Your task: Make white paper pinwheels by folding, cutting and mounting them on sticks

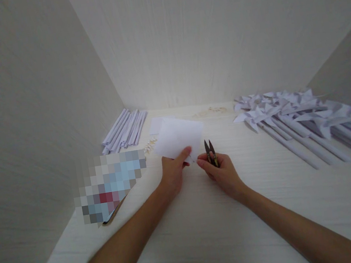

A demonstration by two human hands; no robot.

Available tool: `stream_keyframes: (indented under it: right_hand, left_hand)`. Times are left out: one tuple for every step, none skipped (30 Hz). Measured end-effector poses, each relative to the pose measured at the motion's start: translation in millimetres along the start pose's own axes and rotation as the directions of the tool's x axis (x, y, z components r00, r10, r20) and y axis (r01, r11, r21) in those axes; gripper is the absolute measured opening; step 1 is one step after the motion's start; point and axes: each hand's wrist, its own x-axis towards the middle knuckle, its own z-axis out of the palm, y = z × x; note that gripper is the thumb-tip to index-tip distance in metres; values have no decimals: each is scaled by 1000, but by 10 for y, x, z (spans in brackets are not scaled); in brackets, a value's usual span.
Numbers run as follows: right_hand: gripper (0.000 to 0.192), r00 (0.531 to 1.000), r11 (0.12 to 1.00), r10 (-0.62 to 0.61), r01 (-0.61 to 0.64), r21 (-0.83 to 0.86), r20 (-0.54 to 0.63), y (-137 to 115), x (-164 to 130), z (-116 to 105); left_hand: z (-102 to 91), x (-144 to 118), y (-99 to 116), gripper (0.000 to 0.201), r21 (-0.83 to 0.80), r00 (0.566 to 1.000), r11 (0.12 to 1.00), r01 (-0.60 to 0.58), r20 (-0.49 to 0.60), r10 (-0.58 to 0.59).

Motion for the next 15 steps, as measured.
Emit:
stream_keyframes:
  right_hand:
    - [23,1000,1000,-1,1,-11,-8,4,1,3]
    - [23,1000,1000,-4,4,-24,-13,5,2,6]
    - [23,1000,999,-8,7,-37,-16,2,1,9]
    - [23,1000,999,-13,12,-47,-16,-3,0,11]
    - [22,1000,998,-17,16,-57,-14,-12,-3,11]
    - [21,1000,998,-21,21,-66,-8,-22,-7,11]
    - [20,1000,997,-25,25,-77,1,-32,-12,10]
    - [19,1000,996,-26,28,-89,15,-40,-18,9]
    - [18,999,995,-27,29,-98,27,-45,-22,7]
    - [17,999,994,-26,30,-104,34,-46,-25,5]
    - [17,999,994,-25,28,-102,37,-42,-26,4]
    - [17,999,995,-23,25,-92,32,-35,-25,4]
    - [18,1000,997,-21,23,-76,23,-25,-22,4]
    - [19,1000,998,-20,21,-60,15,-14,-18,5]
    - [20,1000,999,-21,22,-46,6,-5,-13,6]
  left_hand:
    - [7,-13,-17,26,5,1000,1000,3,11,-3]
    - [14,-26,-34,26,9,1000,1000,10,19,-10]
    - [21,-36,-47,26,12,1000,1000,17,24,-17]
    - [25,-40,-54,26,11,999,1000,22,25,-22]
    - [27,-38,-51,26,4,1000,1000,23,22,-23]
    - [24,-26,-39,26,-11,1000,1000,19,9,-19]
    - [18,-6,-16,25,-31,1000,999,10,-16,-11]
    - [6,20,15,25,-59,999,998,-3,-54,0]
    - [-9,51,52,25,-84,994,996,-20,-107,11]
    - [-26,82,88,25,-107,987,993,-43,-161,25]
    - [-42,108,119,25,-125,981,990,-65,-190,40]
    - [-54,127,141,27,-134,978,988,-81,-202,53]
    - [-59,135,149,28,-135,978,987,-89,-201,61]
    - [-58,130,142,28,-127,981,989,-79,-188,54]
    - [-49,114,120,27,-111,985,992,-61,-166,42]
